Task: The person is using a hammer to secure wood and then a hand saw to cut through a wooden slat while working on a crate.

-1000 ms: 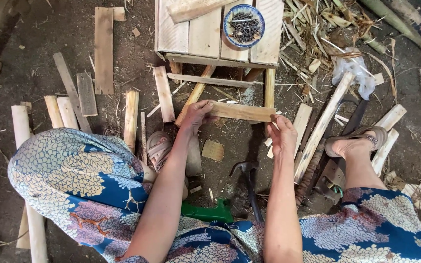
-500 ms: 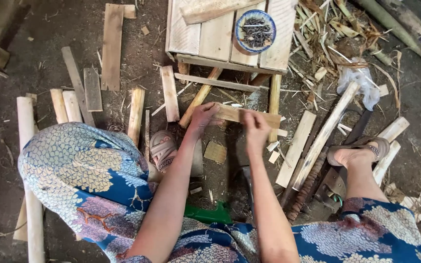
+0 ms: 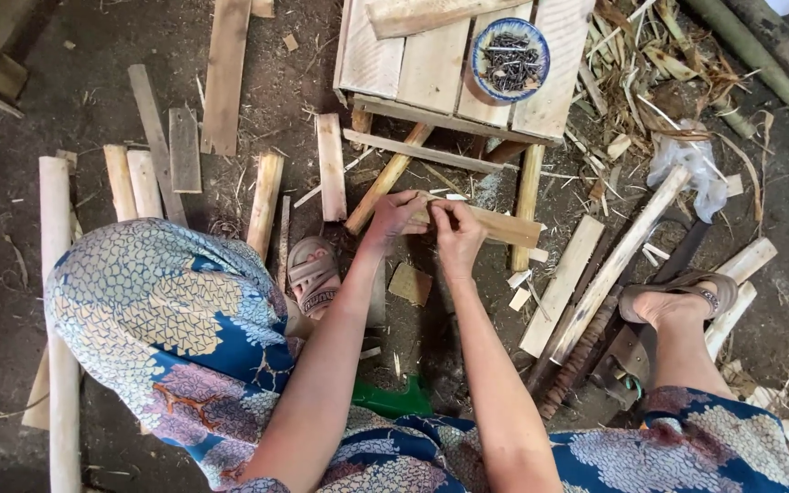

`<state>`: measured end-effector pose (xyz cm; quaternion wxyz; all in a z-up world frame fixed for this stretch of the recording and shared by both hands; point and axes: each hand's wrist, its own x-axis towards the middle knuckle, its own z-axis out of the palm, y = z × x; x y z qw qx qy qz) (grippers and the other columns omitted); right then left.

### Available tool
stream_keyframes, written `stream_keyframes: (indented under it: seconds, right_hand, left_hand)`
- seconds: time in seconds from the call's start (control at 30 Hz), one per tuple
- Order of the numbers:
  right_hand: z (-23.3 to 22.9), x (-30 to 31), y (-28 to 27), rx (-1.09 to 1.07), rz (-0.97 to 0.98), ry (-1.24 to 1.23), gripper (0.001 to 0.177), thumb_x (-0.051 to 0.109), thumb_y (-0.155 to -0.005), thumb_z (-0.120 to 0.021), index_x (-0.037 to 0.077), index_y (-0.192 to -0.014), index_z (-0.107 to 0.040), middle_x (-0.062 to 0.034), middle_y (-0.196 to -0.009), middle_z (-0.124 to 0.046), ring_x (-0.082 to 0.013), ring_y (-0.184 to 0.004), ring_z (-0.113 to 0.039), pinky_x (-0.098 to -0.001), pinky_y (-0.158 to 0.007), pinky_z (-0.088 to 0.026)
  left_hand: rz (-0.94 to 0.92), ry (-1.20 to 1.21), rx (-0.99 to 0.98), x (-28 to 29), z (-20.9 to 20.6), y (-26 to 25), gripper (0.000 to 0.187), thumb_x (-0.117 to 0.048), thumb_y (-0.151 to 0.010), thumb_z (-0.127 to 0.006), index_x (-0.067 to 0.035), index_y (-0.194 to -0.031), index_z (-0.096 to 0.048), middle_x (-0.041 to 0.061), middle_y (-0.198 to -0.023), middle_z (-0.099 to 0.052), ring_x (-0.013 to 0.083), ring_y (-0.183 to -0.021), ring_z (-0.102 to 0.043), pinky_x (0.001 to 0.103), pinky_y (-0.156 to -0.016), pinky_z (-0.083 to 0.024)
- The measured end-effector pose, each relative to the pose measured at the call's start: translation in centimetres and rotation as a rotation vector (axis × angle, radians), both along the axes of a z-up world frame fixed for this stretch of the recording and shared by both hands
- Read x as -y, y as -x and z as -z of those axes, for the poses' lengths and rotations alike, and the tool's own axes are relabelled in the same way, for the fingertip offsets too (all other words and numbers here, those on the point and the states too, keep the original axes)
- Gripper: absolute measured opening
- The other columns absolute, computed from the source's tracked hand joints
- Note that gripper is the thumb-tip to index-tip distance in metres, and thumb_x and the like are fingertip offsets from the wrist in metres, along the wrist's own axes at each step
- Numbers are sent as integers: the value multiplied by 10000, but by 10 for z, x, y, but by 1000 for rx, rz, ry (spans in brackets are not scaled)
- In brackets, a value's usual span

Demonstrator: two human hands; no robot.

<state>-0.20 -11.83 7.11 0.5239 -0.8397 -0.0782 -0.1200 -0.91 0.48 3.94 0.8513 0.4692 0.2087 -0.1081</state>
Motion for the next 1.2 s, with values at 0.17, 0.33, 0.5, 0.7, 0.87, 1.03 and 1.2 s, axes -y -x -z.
stream_keyframes:
  seconds: [0.17, 0.33, 0.5, 0.7, 0.87, 1.03, 1.2]
  right_hand:
    - [19, 1, -5, 94, -18, 61, 104, 60, -770, -730, 162, -780, -713, -22, -745, -690, -214, -751, -673, -301, -706, -503]
    - [20, 0, -7, 143, -16, 94, 92, 69, -777, -730, 157, -775, -704, -15, -731, -680, -218, -732, -670, -300, -684, -502]
    - [13, -1, -4, 76, -19, 102, 70, 100, -810, -703, 169, -801, -690, -28, -762, -674, -251, -782, -666, -325, -725, -498]
    - [14, 1, -7, 37, -38, 96, 65, 104, -806, -706, 166, -798, -690, -27, -765, -673, -253, -790, -669, -336, -731, -500]
    - [8, 1, -15, 31, -62, 134, 77, 104, -801, -707, 174, -794, -676, -24, -731, -658, -253, -764, -664, -336, -724, -501]
    - [6, 5, -13, 27, -87, 154, 74, 111, -802, -706, 175, -793, -670, -34, -729, -655, -262, -765, -661, -346, -721, -502]
    - [10, 8, -10, -1, -100, 125, 65, 117, -818, -691, 180, -817, -672, -30, -745, -660, -253, -770, -659, -345, -737, -499]
  left_hand:
    - [60, -45, -10, -2, -8, -1, 668, -231, -889, -661, 114, -1351, -322, 403, -1305, -346, 543, -1057, -493, 567, -845, -549]
    - [61, -63, -9, -4, -23, 2, 683, -300, -892, -668, 88, -1353, -346, 373, -1335, -329, 520, -1074, -503, 542, -873, -549]
    - [54, -21, 16, -7, -40, 5, 806, -454, -887, -630, 107, -1363, -300, 391, -1341, -302, 568, -1140, -416, 607, -956, -464]
    - [2, -109, 50, 9, 8, 1, 642, -369, -897, -669, 49, -1319, -426, 332, -1208, -493, 469, -1056, -551, 530, -879, -551]
    - [-106, -69, -23, 19, -2, 7, 671, -317, -881, -684, 89, -1325, -388, 345, -1280, -417, 491, -1102, -508, 554, -899, -541]
    - [-184, -73, -59, 26, 16, 5, 628, -272, -867, -700, 98, -1296, -429, 334, -1264, -444, 472, -1057, -540, 524, -857, -561]
    - [-178, -125, -54, 25, 23, 5, 621, -286, -843, -718, 104, -1258, -470, 304, -1165, -540, 407, -944, -618, 461, -768, -598]
